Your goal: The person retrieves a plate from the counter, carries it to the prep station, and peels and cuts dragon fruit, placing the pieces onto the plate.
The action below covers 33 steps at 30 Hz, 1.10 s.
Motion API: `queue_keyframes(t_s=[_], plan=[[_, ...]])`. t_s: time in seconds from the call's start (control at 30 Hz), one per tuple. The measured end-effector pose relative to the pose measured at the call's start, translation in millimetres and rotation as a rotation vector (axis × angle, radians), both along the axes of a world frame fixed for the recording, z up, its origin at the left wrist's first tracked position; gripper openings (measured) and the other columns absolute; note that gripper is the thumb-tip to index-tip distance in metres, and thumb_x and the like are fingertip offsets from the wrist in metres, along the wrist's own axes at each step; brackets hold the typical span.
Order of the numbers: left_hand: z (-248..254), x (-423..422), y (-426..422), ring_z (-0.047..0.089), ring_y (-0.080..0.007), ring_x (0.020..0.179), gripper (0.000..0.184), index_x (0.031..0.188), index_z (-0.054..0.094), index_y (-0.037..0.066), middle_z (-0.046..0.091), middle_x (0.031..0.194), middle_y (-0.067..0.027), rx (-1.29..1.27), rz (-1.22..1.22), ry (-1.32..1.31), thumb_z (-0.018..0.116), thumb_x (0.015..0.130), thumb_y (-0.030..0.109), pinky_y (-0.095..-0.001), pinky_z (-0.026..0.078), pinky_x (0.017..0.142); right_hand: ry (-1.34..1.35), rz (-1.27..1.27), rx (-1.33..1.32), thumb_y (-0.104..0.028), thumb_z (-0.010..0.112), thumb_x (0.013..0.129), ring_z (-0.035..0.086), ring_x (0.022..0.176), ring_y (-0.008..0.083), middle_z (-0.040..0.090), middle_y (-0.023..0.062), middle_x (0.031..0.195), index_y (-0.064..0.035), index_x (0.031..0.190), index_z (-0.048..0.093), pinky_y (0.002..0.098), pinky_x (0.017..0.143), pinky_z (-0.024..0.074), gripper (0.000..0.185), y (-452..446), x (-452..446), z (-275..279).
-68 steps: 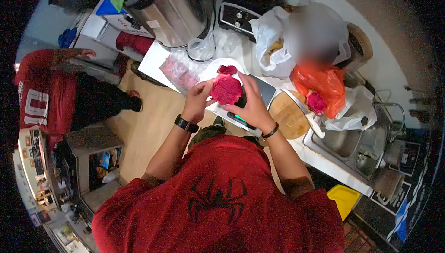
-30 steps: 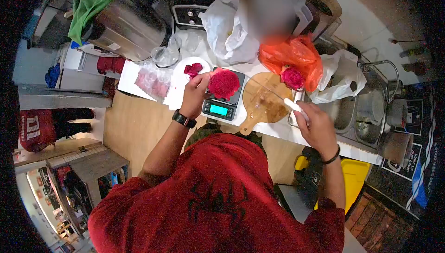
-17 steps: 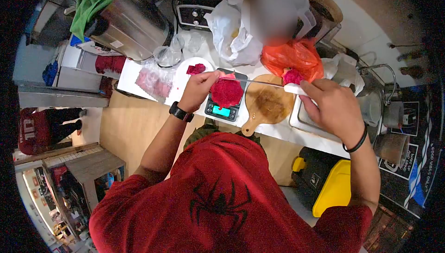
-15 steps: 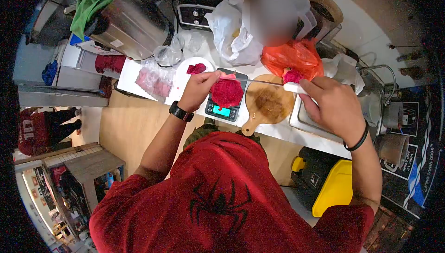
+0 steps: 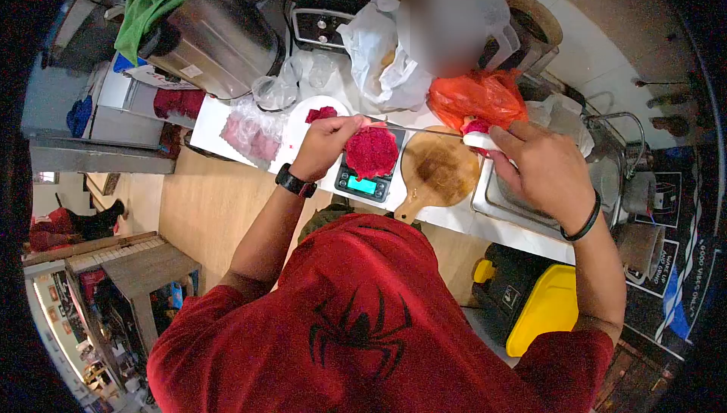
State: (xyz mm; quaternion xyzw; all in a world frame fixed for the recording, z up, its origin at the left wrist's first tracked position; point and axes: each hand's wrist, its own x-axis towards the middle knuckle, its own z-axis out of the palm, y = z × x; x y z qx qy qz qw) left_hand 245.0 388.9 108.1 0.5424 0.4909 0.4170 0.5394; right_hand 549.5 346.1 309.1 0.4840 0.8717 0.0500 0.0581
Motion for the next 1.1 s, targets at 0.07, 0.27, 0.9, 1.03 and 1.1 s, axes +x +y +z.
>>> queue_keyframes(t_s=[0.07,0.27,0.9,1.03,1.1], plan=[[0.6,1.2,1.1,0.04,-0.0074,0.054,0.033,0.089,0.069,-0.005,0.052,0.059,0.0039,0.0,-0.001,0.011,0.06,0.093,0.027,-0.023,0.034,0.051,0.02,0.022,-0.001,-0.017,0.061,0.085,0.06,0.072,0.0293,0.065,0.0096,0.092,-0.0036,0.109,0.065,0.0364,0.062,0.0473,0.028,1.9,3.2,-0.5],[11.1,-0.1,4.3,0.047,-0.0064,0.064,0.029,0.098,0.07,-0.005,0.062,0.074,0.0017,-0.06,-0.065,0.071,0.059,0.094,0.022,-0.0194,0.038,0.058,0.019,0.006,-0.027,-0.017,0.061,0.085,0.06,0.072,0.0294,0.065,0.01,0.09,-0.0037,0.109,0.065,0.0363,0.063,0.0473,0.028,1.8,3.3,1.3],[19.2,2.8,9.6,0.057,-0.0103,0.07,0.027,0.103,0.07,-0.002,0.07,0.085,-0.0048,0.097,-0.042,0.237,0.059,0.093,0.02,-0.0214,0.045,0.064,-0.075,-0.047,-0.1,-0.019,0.059,0.086,0.06,0.067,0.0326,0.063,0.012,0.086,-0.004,0.102,0.063,0.0405,0.059,0.0468,0.022,7.5,-12.9,4.4],[22.2,-20.9,23.0,0.059,-0.0135,0.072,0.026,0.103,0.07,0.0,0.071,0.088,-0.0065,0.165,0.021,0.329,0.058,0.093,0.021,-0.0241,0.047,0.067,-0.052,0.063,-0.072,-0.02,0.056,0.088,0.06,0.069,0.0349,0.063,0.0138,0.088,-0.003,0.097,0.062,0.0425,0.061,0.0478,0.02,31.6,-31.5,-8.9],[21.3,-40.3,30.0,0.062,-0.0184,0.074,0.026,0.103,0.07,0.002,0.071,0.091,-0.0086,0.188,0.088,0.383,0.057,0.092,0.022,-0.0276,0.048,0.069,-0.004,0.115,-0.046,-0.021,0.056,0.088,0.061,0.069,0.035,0.064,0.0138,0.088,-0.0022,0.095,0.062,0.0428,0.061,0.0491,0.021,48.0,-48.9,-16.1]])
